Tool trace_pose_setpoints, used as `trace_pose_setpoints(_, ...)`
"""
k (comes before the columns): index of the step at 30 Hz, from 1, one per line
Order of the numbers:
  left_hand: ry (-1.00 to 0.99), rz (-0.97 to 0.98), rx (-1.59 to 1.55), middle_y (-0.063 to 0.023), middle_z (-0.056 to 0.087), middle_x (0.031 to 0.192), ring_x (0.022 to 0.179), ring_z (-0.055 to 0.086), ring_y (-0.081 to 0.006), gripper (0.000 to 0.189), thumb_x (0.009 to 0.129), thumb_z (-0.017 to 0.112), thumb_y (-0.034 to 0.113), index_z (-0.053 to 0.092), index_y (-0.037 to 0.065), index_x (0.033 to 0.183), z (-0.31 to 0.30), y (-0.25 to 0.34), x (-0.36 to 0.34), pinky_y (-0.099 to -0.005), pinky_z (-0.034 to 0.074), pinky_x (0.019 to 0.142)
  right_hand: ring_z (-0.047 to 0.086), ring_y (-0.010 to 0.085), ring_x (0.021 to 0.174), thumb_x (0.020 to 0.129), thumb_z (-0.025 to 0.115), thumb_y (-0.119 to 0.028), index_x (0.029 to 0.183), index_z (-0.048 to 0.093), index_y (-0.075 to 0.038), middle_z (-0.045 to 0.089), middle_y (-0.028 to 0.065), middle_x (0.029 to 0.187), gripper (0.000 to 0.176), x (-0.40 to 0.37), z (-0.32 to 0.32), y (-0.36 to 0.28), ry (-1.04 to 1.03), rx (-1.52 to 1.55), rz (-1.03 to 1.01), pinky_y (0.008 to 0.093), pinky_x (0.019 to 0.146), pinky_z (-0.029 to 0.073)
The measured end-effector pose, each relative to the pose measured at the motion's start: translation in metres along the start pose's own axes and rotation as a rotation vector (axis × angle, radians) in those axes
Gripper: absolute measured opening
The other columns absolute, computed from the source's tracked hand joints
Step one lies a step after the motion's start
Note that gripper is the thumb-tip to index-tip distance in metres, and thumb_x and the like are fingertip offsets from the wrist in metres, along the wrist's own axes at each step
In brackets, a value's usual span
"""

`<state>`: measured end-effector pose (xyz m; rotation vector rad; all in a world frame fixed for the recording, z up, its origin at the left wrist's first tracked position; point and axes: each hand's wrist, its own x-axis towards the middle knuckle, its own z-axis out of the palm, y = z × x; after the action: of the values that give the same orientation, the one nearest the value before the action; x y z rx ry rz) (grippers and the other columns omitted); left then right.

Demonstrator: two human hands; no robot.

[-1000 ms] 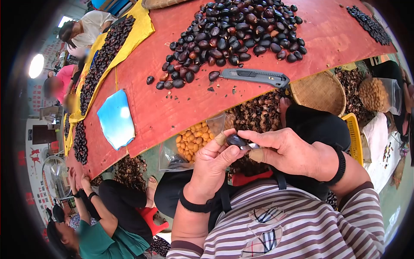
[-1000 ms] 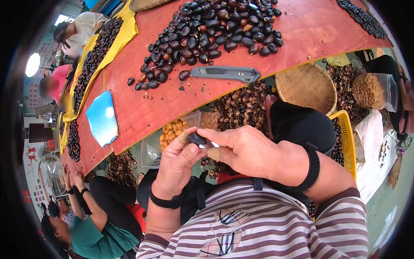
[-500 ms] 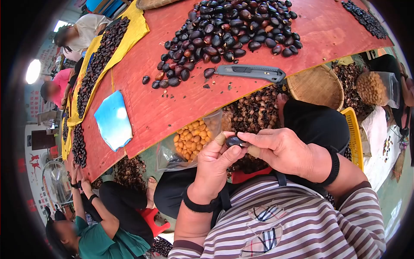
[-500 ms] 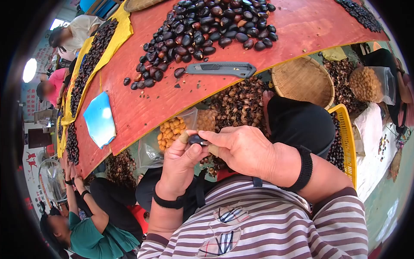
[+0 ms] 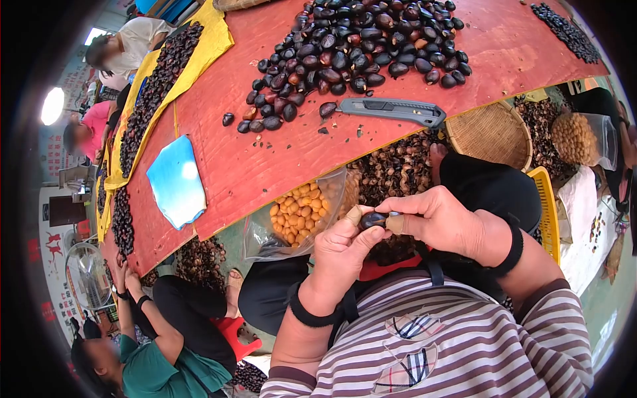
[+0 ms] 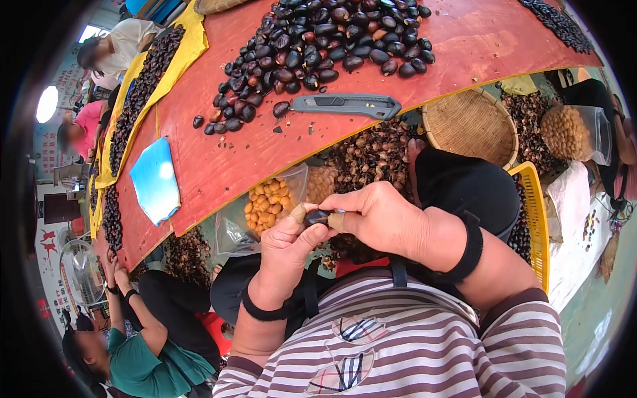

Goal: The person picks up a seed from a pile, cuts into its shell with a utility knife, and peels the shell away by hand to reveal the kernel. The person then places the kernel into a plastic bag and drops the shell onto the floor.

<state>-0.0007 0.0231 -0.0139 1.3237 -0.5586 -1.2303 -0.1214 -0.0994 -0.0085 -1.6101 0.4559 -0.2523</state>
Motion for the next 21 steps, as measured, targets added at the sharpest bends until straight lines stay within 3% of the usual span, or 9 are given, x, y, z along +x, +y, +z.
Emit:
trace_pose_setpoints(3, -0.036, -0.012, 0.027, -0.0072, 0.057, 0.090, 0.081, 0.056, -0.0128, 0.029, 0.078, 0.055, 0.005, 0.048, -0.004, 0.105, -0.002, 0.000, 0.000, -0.0234, 0.046, 0.074, 0.047, 0.0049, 0.048, 0.078, 0.054, -0.012, 0.098, 0.059, -0.007, 0.057, 0.0011, 0.065, 0.021, 0.008, -0.012, -0.018, -0.177, 0.139, 0.429, 0.0192, 0.043, 0.040)
trace_pose_setpoints(6, -0.058, -0.036, 0.002, -0.0079, 0.057, 0.090, 0.081, 0.056, -0.0134, 0.029, 0.078, 0.054, 0.005, 0.048, -0.004, 0.105, -0.003, 0.001, 0.001, -0.0236, 0.046, 0.074, 0.044, 0.0036, 0.046, 0.078, 0.054, -0.013, 0.099, 0.059, -0.008, 0.055, -0.0013, 0.064, 0.021, 0.009, -0.014, -0.015, -0.208, 0.256, 0.540, 0.0161, 0.040, 0.037)
trace_pose_setpoints(14, -0.008, 0.055, 0.251, -0.0090, 0.057, 0.092, 0.081, 0.056, -0.0130, 0.031, 0.078, 0.052, 0.000, 0.047, -0.002, 0.109, -0.008, -0.010, -0.004, -0.0241, 0.045, 0.074, 0.045, 0.0065, 0.046, 0.079, 0.050, -0.010, 0.102, 0.055, -0.003, 0.055, 0.0050, 0.067, 0.025, 0.005, -0.013, -0.002, -0.161, 0.525, 0.596, 0.0182, 0.038, 0.037)
trace_pose_setpoints(17, 0.034, 0.062, 0.017, -0.0033, 0.057, 0.087, 0.075, 0.050, -0.0053, 0.033, 0.076, 0.056, -0.002, 0.049, -0.001, 0.108, -0.002, -0.006, -0.002, -0.0181, 0.042, 0.068, 0.046, 0.0082, 0.047, 0.078, 0.049, -0.007, 0.105, 0.053, -0.001, 0.056, 0.0072, 0.069, 0.027, 0.005, -0.012, 0.000, -0.147, 0.672, 0.592, 0.0194, 0.039, 0.038)
trace_pose_setpoints(21, 0.017, 0.145, 0.081, -0.0053, 0.056, 0.090, 0.079, 0.053, -0.0088, 0.034, 0.076, 0.055, -0.003, 0.048, 0.000, 0.109, -0.005, -0.005, -0.004, -0.0198, 0.044, 0.070, 0.047, 0.0094, 0.049, 0.078, 0.050, -0.008, 0.105, 0.052, 0.001, 0.056, 0.0078, 0.070, 0.028, 0.004, -0.014, -0.004, -0.143, 0.774, 0.558, 0.0200, 0.041, 0.038)
